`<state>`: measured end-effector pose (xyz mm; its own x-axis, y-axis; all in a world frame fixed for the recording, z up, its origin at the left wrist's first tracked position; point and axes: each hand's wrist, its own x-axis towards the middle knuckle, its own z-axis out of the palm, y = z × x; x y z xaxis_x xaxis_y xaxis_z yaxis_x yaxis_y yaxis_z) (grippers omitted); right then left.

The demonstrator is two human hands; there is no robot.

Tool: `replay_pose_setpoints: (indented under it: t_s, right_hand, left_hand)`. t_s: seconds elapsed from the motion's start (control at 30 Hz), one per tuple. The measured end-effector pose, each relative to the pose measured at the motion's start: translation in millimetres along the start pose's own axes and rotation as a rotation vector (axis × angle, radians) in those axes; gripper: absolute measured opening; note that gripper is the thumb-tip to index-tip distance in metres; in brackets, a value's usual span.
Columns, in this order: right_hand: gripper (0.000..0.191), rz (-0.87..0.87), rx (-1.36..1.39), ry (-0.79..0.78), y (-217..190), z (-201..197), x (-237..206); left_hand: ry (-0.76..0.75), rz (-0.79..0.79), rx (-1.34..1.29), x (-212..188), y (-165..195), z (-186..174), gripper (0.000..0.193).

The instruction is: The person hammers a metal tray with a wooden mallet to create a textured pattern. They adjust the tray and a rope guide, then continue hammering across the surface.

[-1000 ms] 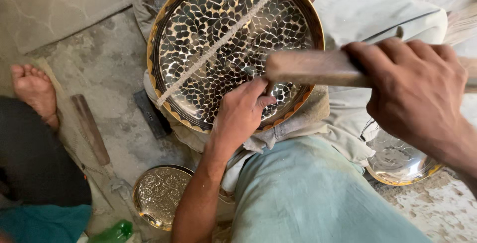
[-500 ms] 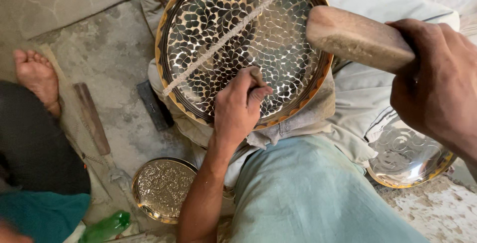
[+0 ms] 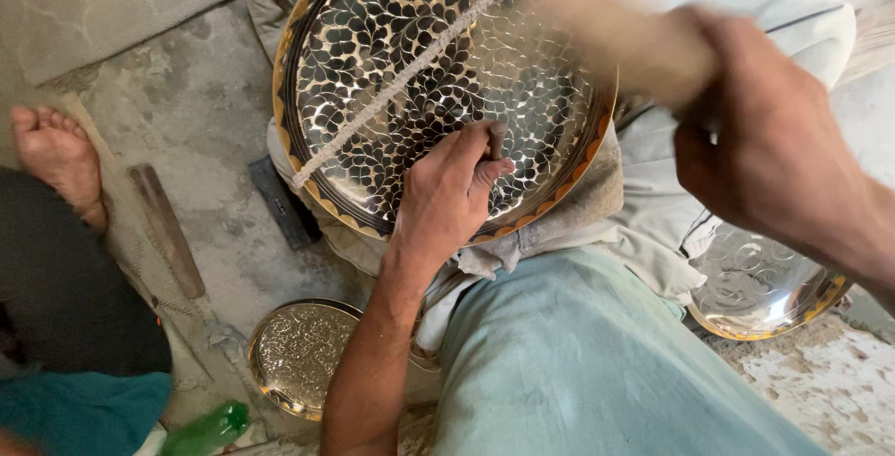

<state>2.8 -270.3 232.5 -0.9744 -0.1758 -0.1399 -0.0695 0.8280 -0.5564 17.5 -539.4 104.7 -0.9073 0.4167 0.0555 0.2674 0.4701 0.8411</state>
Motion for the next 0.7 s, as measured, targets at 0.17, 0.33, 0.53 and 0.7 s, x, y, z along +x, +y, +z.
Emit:
replay_pose_setpoints:
  t_s: [0.17, 0.33, 0.53, 0.7]
  right_hand:
    - [0.059, 0.097, -0.123, 0.059, -13.7, -4.1, 6.8]
    - [0.055, -0.092, -0.415, 0.018, -19.7, -9.0, 7.5]
    - [0.056, -0.146, -0.292, 0.068, 2.1, 4.0, 1.4]
    - [0.057, 0.338, 0.055, -0.022, 4.6, 5.5, -2.1]
  left_hand:
    - [0.022, 0.042, -0.007, 0.1, -2.3, -0.1, 0.027]
    - [-0.017, 0.004, 0.033, 3.0, -1.7, -1.5, 0.026]
    - [0.001, 0.020, -0.003, 2.3, 3.5, -7.3, 0.027]
    - [-0.015, 0.013, -0.004, 3.6, 0.3, -3.8, 0.031]
